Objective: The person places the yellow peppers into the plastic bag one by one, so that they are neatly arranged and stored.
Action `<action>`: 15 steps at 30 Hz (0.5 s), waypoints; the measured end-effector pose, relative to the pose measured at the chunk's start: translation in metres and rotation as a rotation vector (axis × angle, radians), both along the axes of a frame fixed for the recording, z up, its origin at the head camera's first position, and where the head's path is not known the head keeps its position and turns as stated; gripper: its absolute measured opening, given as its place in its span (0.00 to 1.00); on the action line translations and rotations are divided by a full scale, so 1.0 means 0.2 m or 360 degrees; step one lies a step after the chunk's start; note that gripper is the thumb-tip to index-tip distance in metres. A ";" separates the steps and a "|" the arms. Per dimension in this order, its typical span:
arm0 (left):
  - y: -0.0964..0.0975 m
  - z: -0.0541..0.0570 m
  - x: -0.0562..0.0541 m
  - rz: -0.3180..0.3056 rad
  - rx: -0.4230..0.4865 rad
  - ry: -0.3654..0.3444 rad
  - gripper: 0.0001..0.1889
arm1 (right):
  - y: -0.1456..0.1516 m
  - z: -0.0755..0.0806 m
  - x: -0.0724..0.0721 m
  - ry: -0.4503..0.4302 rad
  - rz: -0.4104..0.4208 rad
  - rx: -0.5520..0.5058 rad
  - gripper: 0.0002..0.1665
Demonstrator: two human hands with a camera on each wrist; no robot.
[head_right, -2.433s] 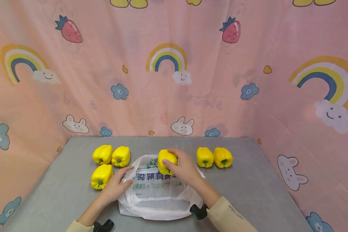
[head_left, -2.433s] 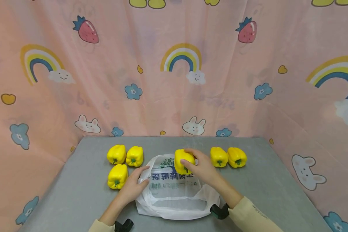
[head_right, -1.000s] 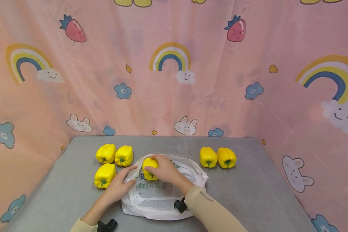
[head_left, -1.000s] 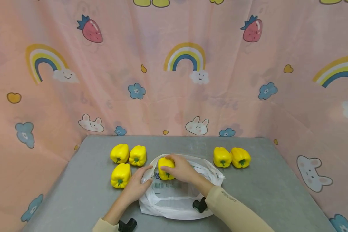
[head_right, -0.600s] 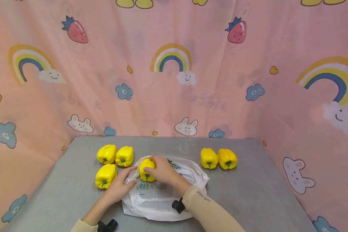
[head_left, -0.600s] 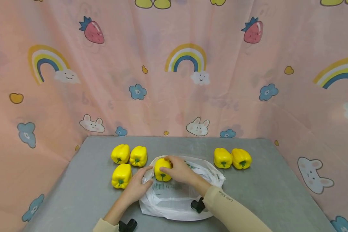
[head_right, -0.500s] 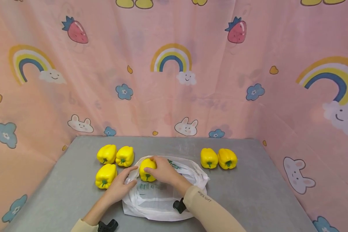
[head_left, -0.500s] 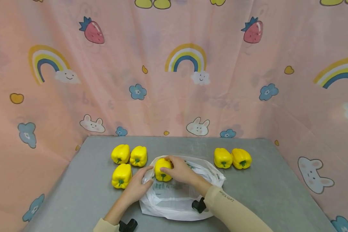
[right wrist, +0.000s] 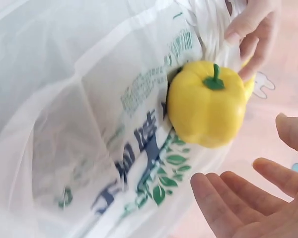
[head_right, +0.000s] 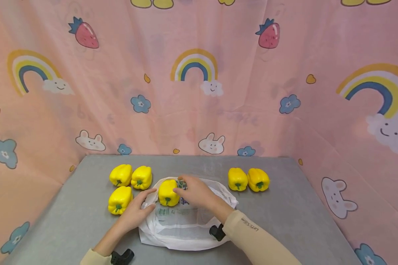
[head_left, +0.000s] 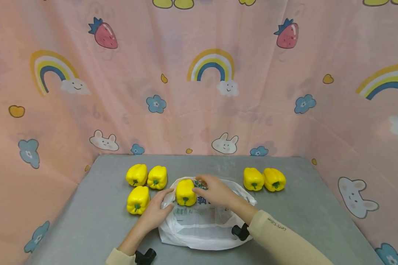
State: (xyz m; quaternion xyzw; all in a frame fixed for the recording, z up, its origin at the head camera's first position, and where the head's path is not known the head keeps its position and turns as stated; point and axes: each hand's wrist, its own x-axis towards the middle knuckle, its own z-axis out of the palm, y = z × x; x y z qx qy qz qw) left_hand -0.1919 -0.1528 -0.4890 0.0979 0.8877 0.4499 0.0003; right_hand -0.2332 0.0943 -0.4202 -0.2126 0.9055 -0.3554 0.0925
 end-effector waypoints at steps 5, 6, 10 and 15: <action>0.00 0.00 0.00 0.0009 -0.0006 -0.0011 0.26 | 0.07 0.03 0.02 0.0074 -0.0043 0.0063 0.30; 0.00 0.00 0.00 0.0014 -0.0006 -0.0013 0.26 | 0.09 0.03 0.02 0.0088 -0.0054 0.0066 0.29; -0.01 0.00 0.00 0.0026 -0.0004 -0.0031 0.26 | 0.16 0.04 0.01 0.0127 -0.0097 0.0051 0.26; -0.01 -0.01 -0.01 0.0025 -0.0009 -0.0030 0.26 | 0.27 0.04 0.00 0.0177 -0.0141 0.0027 0.24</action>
